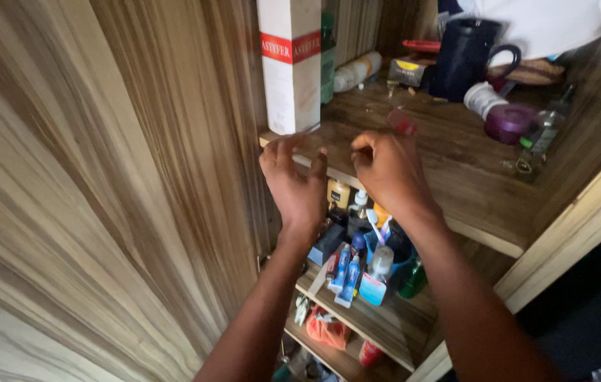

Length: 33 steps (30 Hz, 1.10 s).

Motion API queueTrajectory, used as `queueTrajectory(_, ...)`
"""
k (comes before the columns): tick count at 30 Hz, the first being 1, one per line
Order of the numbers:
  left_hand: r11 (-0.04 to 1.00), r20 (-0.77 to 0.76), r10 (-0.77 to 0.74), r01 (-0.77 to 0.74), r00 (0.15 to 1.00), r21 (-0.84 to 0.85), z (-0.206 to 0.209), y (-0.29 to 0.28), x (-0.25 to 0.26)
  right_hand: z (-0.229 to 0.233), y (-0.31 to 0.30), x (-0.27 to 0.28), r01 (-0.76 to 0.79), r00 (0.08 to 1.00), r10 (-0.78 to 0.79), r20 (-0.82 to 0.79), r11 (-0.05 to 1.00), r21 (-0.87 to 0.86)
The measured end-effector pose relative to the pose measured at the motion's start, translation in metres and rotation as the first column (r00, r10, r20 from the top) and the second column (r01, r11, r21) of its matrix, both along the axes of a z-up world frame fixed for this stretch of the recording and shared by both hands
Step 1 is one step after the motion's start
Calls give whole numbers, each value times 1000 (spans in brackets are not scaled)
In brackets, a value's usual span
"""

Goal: The person organizes a wooden cupboard by moving various personal care items between shelves. They handle toothbrushes, toothpaste, bottles, a small figurine, and a box, placing them in different positions within the cabinet.

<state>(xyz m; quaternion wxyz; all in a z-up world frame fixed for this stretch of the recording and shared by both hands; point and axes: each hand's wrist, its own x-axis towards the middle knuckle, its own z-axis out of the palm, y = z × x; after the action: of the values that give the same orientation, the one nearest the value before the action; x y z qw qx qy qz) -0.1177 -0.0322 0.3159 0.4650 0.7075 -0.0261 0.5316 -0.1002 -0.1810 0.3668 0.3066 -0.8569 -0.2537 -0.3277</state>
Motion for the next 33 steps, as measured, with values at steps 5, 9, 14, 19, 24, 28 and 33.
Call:
queueTrajectory(5, 995, 57, 59, -54, 997, -88, 16, -7, 29, -3, -2, 5, -8, 997, 13, -73, 998, 61)
queueTrajectory(9, 984, -4, 162, -162, 987, -76, 25, -8, 61, -3, -3, 4, 20, 997, -16, -73, 998, 58)
queueTrajectory(14, 975, -7, 194, -194, 981, -105, 40, -5, 85, -1, -2, 3, 47, 990, -39, -132, 997, 61)
queueTrajectory(19, 959, -296, 155, -215, 942, -184, 58, -4, 86, 0, -3, 3, 16, 993, -6, -118, 997, 81)
queueTrajectory(24, 961, -286, 162, -217, 945, -174, 65, -7, 88, 2, -2, 1, 10, 990, 6, -140, 993, 114)
queueTrajectory(28, 959, -271, 202, -246, 941, -138, 66, -11, 86, 1, -2, 0, 1, 990, 20, -142, 989, 146)
queueTrajectory(33, 958, -350, 196, -256, 916, -133, 70, -11, 84, 1, -2, 4, -6, 994, 20, -109, 991, 130)
